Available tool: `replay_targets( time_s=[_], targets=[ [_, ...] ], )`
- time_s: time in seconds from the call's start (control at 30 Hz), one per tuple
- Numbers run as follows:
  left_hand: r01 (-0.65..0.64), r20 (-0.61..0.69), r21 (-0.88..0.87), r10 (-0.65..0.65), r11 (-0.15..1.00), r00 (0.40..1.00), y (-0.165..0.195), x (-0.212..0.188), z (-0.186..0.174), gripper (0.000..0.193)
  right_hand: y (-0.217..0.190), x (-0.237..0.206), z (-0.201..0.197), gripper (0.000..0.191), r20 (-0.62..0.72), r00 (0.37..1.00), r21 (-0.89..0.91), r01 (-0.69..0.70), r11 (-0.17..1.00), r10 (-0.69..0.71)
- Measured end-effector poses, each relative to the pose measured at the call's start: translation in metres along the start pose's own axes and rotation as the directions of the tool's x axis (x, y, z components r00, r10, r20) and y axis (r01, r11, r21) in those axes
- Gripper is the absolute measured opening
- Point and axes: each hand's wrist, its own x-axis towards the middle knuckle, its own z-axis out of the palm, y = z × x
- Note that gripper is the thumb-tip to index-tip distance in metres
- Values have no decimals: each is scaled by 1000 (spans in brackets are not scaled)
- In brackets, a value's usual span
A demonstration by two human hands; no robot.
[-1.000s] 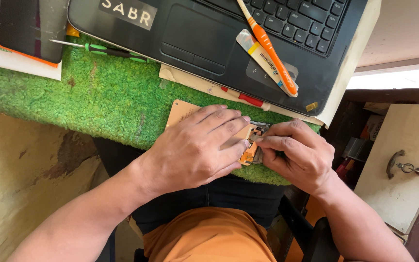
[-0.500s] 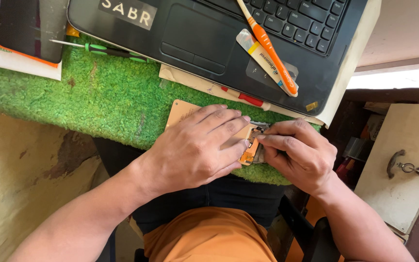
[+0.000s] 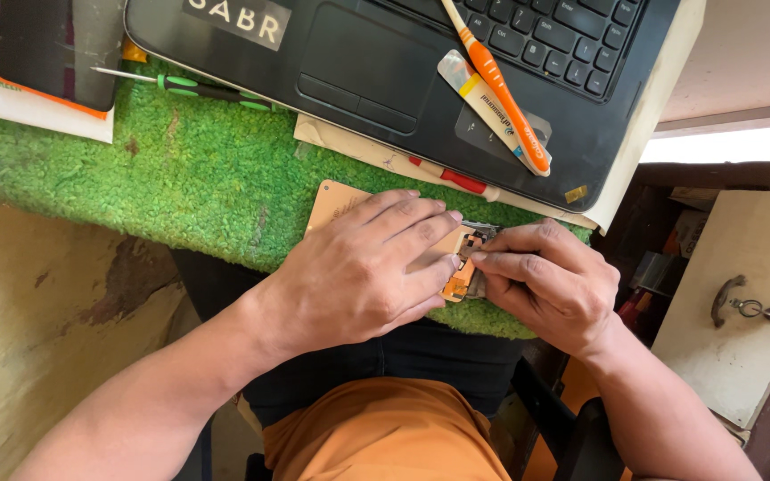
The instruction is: The person cleans the internal components of a disassembled phone using a toothbrush, then works on the phone's internals by hand and presses the back cover onto the phone body, reassembling it on a green mat next to a laptop.
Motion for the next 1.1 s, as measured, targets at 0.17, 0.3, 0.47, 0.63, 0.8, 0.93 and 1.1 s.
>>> replay_targets(
  time_s=[0.17, 0.3, 0.47, 0.63, 0.8, 0.93, 1.1],
  targets=[
    [-2, -3, 1, 2, 1000, 1000, 0, 0, 0, 33, -1, 0, -1, 20, -12, 1000, -21, -6, 1000, 5],
    [1, -1, 0, -1, 1000, 1000, 0, 0, 0, 32, -1, 1, 0, 21, -5, 1000, -10, -14, 1000, 14],
    [1, 1, -1, -1, 1000, 1000, 0, 0, -1, 32, -3, 2, 1, 22, -24, 998, -26, -55, 998, 54],
    [-1, 5, -5, 1, 1000, 1000, 0, 1, 0, 32, -3, 1, 1, 23, -22, 998, -26, -62, 998, 62],
    [2, 5, -7, -2, 1000, 1000, 0, 0, -1, 33, -1, 1, 0, 22, -8, 998, -3, -63, 998, 63],
    [-2, -3, -2, 2, 1000, 1000, 0, 0, -1, 32, -1, 1, 0, 21, -12, 998, 11, -56, 998, 56],
    [1, 2, -1, -1, 1000, 1000, 0, 0, 0, 32, -1, 1, 0, 20, -10, 999, 15, -52, 999, 52]
  ],
)
